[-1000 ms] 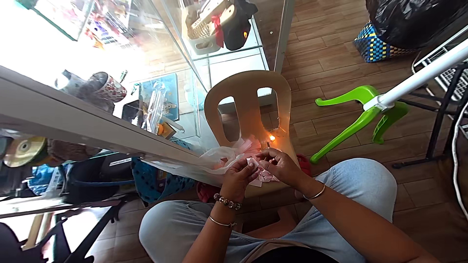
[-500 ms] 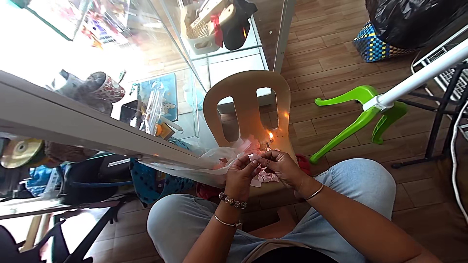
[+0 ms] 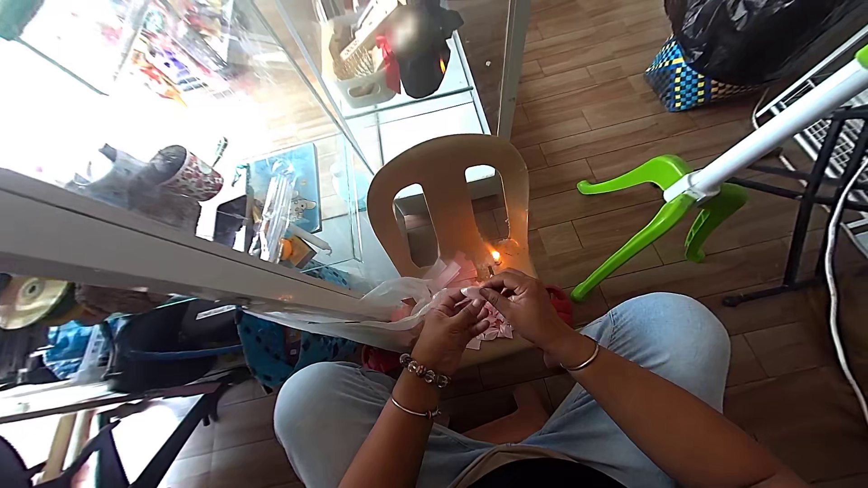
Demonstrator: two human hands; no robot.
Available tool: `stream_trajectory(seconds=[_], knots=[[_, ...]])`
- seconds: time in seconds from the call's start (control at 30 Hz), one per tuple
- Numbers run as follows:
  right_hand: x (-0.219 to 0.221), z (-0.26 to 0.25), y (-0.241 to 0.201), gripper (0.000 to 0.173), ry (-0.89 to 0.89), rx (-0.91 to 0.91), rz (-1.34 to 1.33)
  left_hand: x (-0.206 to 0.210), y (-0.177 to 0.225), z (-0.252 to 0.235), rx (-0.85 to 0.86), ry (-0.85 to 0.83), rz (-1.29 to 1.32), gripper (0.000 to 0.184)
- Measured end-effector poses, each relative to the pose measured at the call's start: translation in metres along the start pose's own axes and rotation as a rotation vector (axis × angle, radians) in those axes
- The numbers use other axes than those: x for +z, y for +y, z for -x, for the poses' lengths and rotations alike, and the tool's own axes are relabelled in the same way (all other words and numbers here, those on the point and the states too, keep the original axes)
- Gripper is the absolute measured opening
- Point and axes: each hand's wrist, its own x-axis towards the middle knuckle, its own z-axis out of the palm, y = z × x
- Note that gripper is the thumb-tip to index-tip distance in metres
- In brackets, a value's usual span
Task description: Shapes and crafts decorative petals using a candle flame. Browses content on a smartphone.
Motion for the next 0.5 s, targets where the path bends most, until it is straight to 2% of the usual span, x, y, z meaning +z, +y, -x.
stream_trajectory(seconds=[0.03, 0.1, 0.17, 0.3, 0.5], knots=[[-0.0002, 0.0011, 0.0060, 0.017, 0.024, -0.169, 0.150, -0.0005, 0.0022, 0.0012, -0.051, -0.025, 0.004, 0.014], [-0.0009, 0.0015, 0.0137, 0.019, 0.062, -0.452, 0.368, -0.0005, 0.0052, 0.0031, -0.109, -0.042, 0.032, 0.028], [-0.0029, 0.0033, 0.0147, 0.017, 0.075, -0.606, 0.467, -0.0021, 0.0053, 0.0018, -0.118, -0.031, 0.072, 0.032], [-0.0066, 0.0052, 0.0146, 0.020, 0.070, -0.720, 0.526, -0.0093, 0.0064, -0.0010, -0.069, -0.062, 0.167, 0.017], [-0.0084, 0.0039, 0.0133, 0.019, 0.089, -0.752, 0.534, -0.0100, 0.0108, 0.0007, 0.007, -0.037, 0.154, 0.018]])
